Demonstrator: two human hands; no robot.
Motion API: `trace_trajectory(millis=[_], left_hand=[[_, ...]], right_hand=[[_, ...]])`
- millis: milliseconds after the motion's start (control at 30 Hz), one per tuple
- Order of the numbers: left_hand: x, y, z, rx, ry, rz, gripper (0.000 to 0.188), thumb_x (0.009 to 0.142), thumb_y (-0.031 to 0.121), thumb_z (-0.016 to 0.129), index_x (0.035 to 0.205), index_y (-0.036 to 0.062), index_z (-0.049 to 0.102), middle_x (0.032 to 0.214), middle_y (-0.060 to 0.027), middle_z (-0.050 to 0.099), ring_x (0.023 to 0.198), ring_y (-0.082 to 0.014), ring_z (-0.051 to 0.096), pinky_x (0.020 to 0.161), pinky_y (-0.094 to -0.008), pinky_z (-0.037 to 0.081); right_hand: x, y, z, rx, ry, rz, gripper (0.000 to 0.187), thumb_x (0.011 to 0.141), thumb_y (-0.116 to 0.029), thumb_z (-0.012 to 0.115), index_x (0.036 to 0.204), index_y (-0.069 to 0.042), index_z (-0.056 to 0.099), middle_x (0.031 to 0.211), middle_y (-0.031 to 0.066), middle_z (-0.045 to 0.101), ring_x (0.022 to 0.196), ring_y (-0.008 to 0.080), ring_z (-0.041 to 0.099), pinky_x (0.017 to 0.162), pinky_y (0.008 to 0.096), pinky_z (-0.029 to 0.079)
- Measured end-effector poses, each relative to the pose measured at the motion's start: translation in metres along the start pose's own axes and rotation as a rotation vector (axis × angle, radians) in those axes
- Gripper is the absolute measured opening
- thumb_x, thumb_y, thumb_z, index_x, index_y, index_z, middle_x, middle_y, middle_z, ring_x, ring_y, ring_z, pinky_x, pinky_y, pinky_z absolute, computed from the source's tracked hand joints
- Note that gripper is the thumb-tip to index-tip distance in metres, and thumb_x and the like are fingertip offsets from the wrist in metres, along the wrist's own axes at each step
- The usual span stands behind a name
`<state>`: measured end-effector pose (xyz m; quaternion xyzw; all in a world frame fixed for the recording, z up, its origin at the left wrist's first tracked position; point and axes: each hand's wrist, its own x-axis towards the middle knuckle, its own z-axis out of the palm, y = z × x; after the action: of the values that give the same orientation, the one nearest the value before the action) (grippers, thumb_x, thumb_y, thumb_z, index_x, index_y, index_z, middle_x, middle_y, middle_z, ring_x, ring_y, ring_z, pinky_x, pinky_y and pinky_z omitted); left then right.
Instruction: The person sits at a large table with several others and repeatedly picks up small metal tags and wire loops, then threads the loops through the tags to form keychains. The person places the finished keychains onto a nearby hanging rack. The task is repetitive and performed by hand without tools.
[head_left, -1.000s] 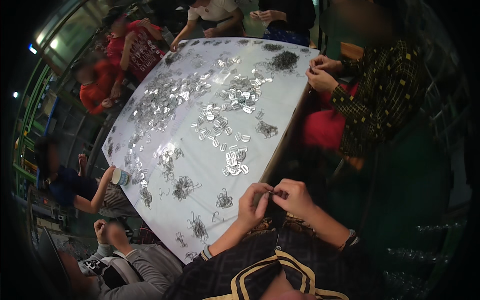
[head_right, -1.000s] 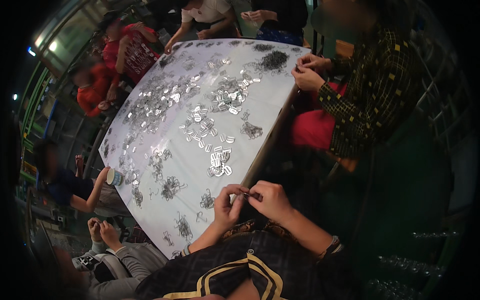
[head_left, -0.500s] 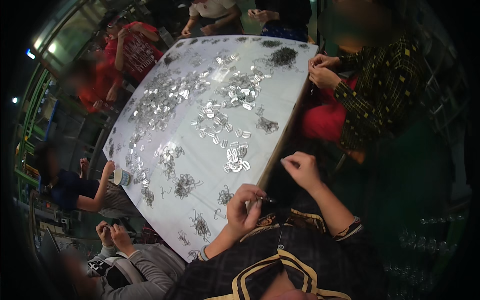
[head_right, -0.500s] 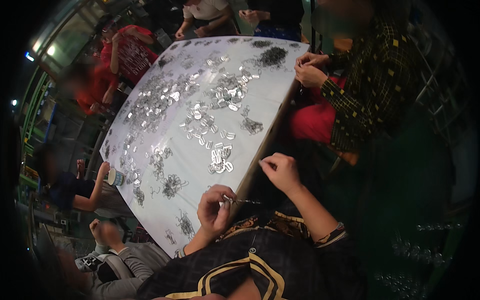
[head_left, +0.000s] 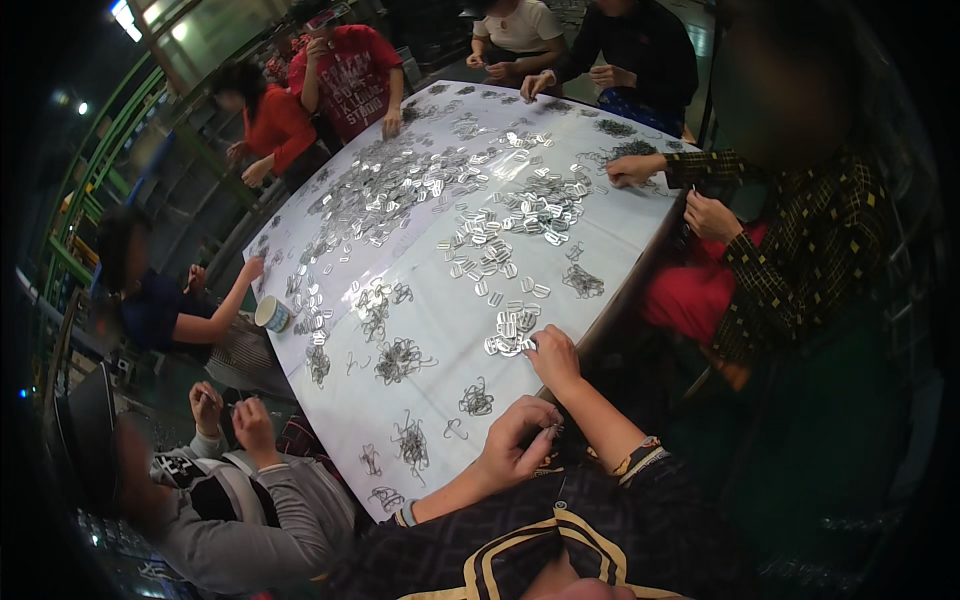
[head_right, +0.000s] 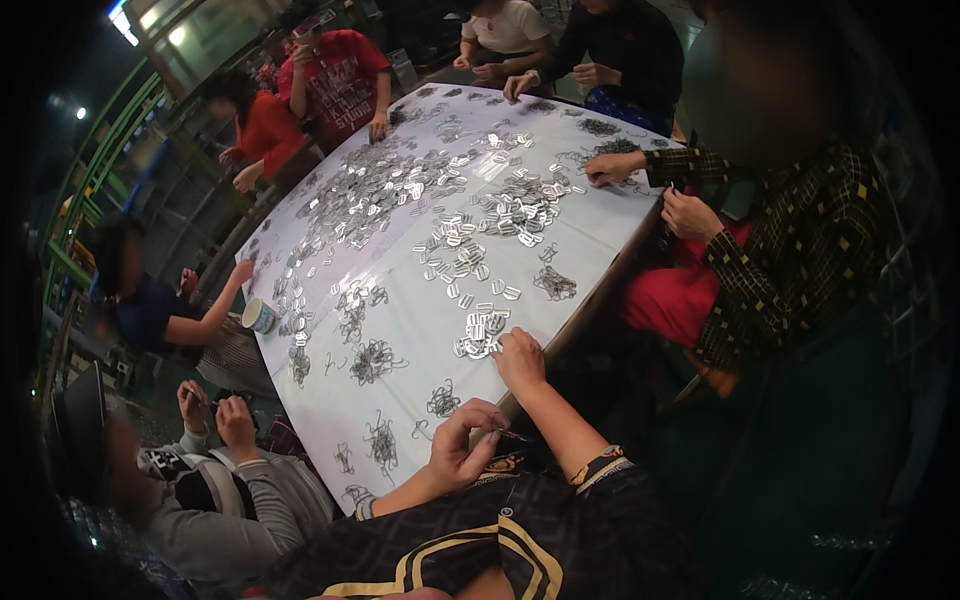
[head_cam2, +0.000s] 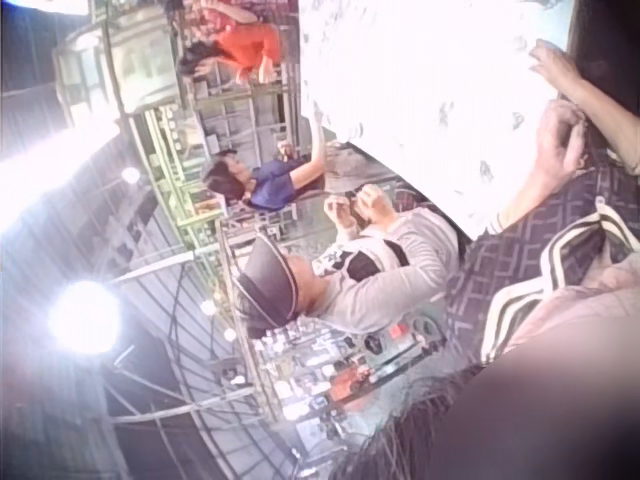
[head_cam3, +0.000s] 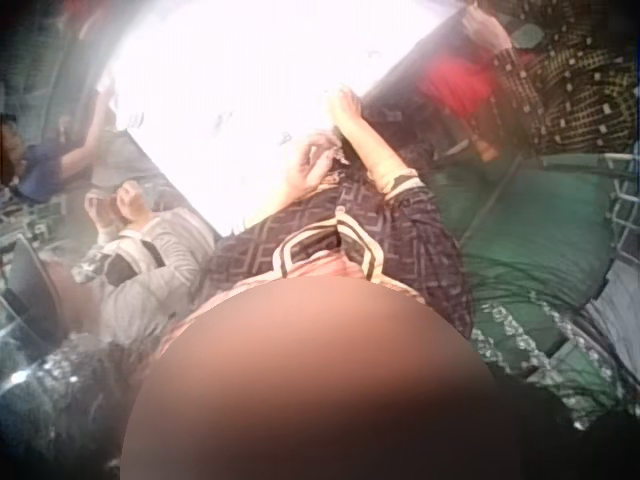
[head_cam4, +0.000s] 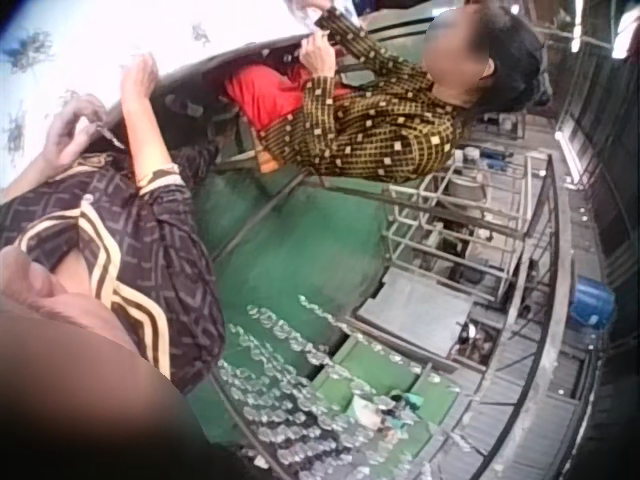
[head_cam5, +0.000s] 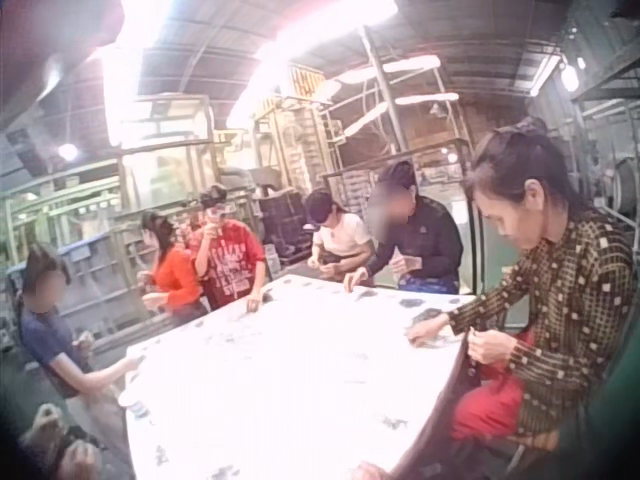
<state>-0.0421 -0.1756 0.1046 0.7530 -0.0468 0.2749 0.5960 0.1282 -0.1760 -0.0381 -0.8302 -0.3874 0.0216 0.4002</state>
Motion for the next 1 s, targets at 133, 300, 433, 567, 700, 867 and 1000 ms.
trace_trajectory(millis=[133, 300, 433, 567, 700, 867, 1000], left_hand=[[-0.001, -0.003, 0.002, 0.054, -0.002, -0.017, 0.013, 0.085, -0.008, 0.053, 0.095, -0.0009, 0.049, 0.097, -0.0152, 0.058, 0.089, -0.0214, 0.057, 0.082, -0.0315, 0.046], [0.003, -0.010, 0.007, 0.154, 0.055, -0.030, 0.012, 0.085, -0.006, 0.054, 0.094, -0.0009, 0.050, 0.095, -0.0137, 0.060, 0.085, -0.0201, 0.059, 0.079, -0.0298, 0.047], [0.004, -0.015, 0.014, 0.201, 0.111, -0.094, 0.013, 0.083, -0.004, 0.059, 0.094, -0.0004, 0.054, 0.091, -0.0134, 0.059, 0.082, -0.0257, 0.059, 0.075, -0.0320, 0.048], [0.005, -0.018, 0.020, 0.231, 0.142, -0.104, 0.014, 0.082, -0.003, 0.062, 0.093, -0.0001, 0.055, 0.088, -0.0138, 0.058, 0.079, -0.0297, 0.058, 0.071, -0.0343, 0.048], [0.002, -0.018, 0.024, 0.249, 0.129, -0.136, 0.015, 0.081, -0.003, 0.062, 0.094, 0.0002, 0.054, 0.089, -0.0146, 0.057, 0.080, -0.0322, 0.057, 0.072, -0.0372, 0.047], [-0.003, -0.027, 0.023, 0.274, 0.091, -0.085, 0.019, 0.080, -0.003, 0.061, 0.097, 0.0003, 0.053, 0.092, -0.0156, 0.056, 0.085, -0.0347, 0.055, 0.075, -0.0399, 0.046], [-0.007, -0.035, 0.021, 0.299, 0.079, -0.057, 0.026, 0.079, -0.006, 0.060, 0.103, 0.0009, 0.053, 0.093, -0.0148, 0.056, 0.085, -0.0314, 0.057, 0.075, -0.0360, 0.048]], right_hand=[[0.008, 0.002, -0.013, 0.251, -0.084, 0.215, 0.014, 0.076, -0.009, 0.074, 0.083, 0.000, 0.065, 0.080, 0.0120, 0.065, 0.072, 0.0241, 0.065, 0.065, 0.0361, 0.051], [-0.007, -0.016, -0.074, 0.870, -0.162, 0.403, 0.012, 0.083, -0.005, 0.069, 0.084, 0.003, 0.060, 0.071, 0.0077, 0.065, 0.057, 0.0109, 0.063, 0.051, 0.0230, 0.048], [-0.034, -0.050, -0.134, 0.936, -0.101, 0.316, 0.011, 0.083, -0.001, 0.069, 0.085, 0.004, 0.059, 0.071, 0.0046, 0.064, 0.062, 0.0092, 0.063, 0.056, 0.0208, 0.050], [-0.058, -0.066, -0.152, 0.788, 0.040, 0.180, 0.010, 0.081, -0.001, 0.071, 0.085, 0.003, 0.063, 0.073, 0.0034, 0.065, 0.064, 0.0062, 0.062, 0.058, 0.0208, 0.050], [-0.076, -0.074, -0.150, 0.748, 0.161, 0.175, 0.009, 0.080, 0.001, 0.071, 0.085, 0.002, 0.063, 0.074, 0.0026, 0.066, 0.066, 0.0061, 0.062, 0.059, 0.0209, 0.050], [-0.077, -0.086, -0.152, 0.534, 0.215, 0.032, 0.009, 0.078, 0.004, 0.070, 0.084, 0.002, 0.065, 0.072, 0.0070, 0.066, 0.065, 0.0102, 0.065, 0.060, 0.0239, 0.051], [-0.078, -0.087, -0.151, 0.531, 0.218, 0.007, 0.009, 0.077, 0.004, 0.070, 0.084, 0.003, 0.065, 0.073, 0.0077, 0.067, 0.065, 0.0117, 0.065, 0.060, 0.0249, 0.051]])
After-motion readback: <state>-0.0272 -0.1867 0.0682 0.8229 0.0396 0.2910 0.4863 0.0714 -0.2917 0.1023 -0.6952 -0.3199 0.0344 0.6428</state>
